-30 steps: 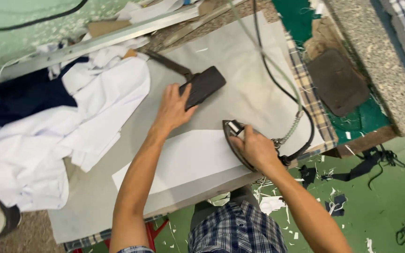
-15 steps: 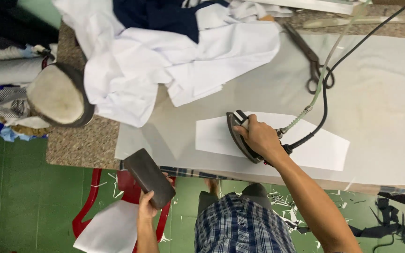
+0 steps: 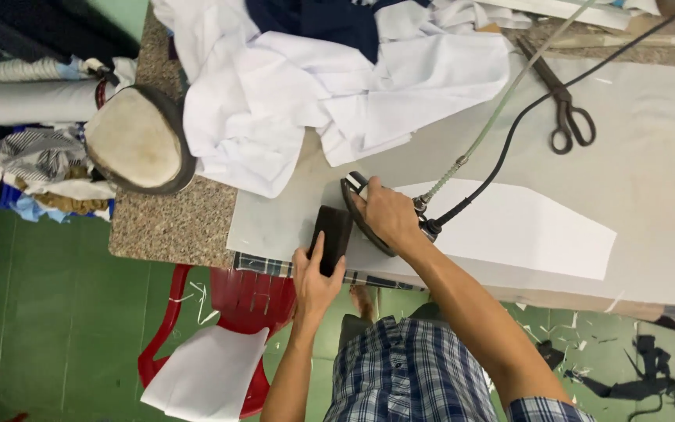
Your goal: The person irons a white fabric piece on a worktable, then uses shears to trim its edges. They repeat this process with additional fabric pieces, folding and pressing them with an iron and a pressing block before cutting. The person works with multiple white fabric pieces and scraps on the table.
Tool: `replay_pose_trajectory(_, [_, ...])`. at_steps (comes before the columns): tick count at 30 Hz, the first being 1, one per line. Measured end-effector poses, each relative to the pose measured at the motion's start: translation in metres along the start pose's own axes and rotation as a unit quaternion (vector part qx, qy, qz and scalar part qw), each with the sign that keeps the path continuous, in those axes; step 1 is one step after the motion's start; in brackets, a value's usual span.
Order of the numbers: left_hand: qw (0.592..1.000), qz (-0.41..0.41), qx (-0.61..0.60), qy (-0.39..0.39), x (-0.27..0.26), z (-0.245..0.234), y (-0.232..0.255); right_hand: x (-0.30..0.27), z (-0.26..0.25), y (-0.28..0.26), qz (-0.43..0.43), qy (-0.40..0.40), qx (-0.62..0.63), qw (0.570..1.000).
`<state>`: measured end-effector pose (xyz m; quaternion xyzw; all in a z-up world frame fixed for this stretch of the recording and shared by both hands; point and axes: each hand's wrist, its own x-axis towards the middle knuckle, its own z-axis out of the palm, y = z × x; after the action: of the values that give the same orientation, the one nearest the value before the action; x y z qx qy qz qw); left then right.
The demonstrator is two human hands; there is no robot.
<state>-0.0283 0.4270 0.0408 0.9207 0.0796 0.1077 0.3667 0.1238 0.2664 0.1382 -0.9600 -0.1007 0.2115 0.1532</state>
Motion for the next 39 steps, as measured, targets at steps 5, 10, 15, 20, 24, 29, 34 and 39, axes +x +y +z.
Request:
replay_pose_trajectory(5, [0.991, 0.074, 0.091, -0.06, 0.041, 0.063, 0.037, -0.01, -0.024, 0.078, 0.1, 0.046, 0.016, 0.994])
replay_pose_trajectory(10, [0.962, 0.162, 0.182, -0.124, 0.068, 0.12, 0.057, -0.037, -0.04, 0.182, 0.193, 0.094, 0.065, 0.975])
replay_pose_trajectory(15, [0.951, 0.203, 0.194, -0.125, 0.071, 0.149, 0.092, -0.085, -0.059, 0.284, 0.258, 0.103, 0.071, 0.958])
replay_pose_trajectory(20, [0.934, 0.224, 0.171, -0.219, 0.065, 0.2, 0.152, -0.136, -0.094, 0.369, 0.275, 0.092, 0.082, 0.953])
replay_pose_trajectory(24, [0.883, 0.334, 0.114, -0.31, 0.046, 0.252, 0.21, -0.16, -0.113, 0.441, 0.291, 0.084, 0.076, 0.95])
replay_pose_trajectory(29, [0.821, 0.373, 0.126, -0.414, 0.035, 0.314, 0.272, -0.155, -0.133, 0.509, 0.285, 0.104, 0.066, 0.95])
replay_pose_trajectory(34, [0.838, 0.333, 0.159, -0.402, 0.076, 0.348, 0.299, -0.128, -0.145, 0.55, 0.261, 0.121, 0.067, 0.955])
replay_pose_trajectory(39, [0.899, 0.258, 0.197, -0.295, 0.128, 0.369, 0.293, -0.094, -0.138, 0.569, 0.236, 0.189, 0.065, 0.951])
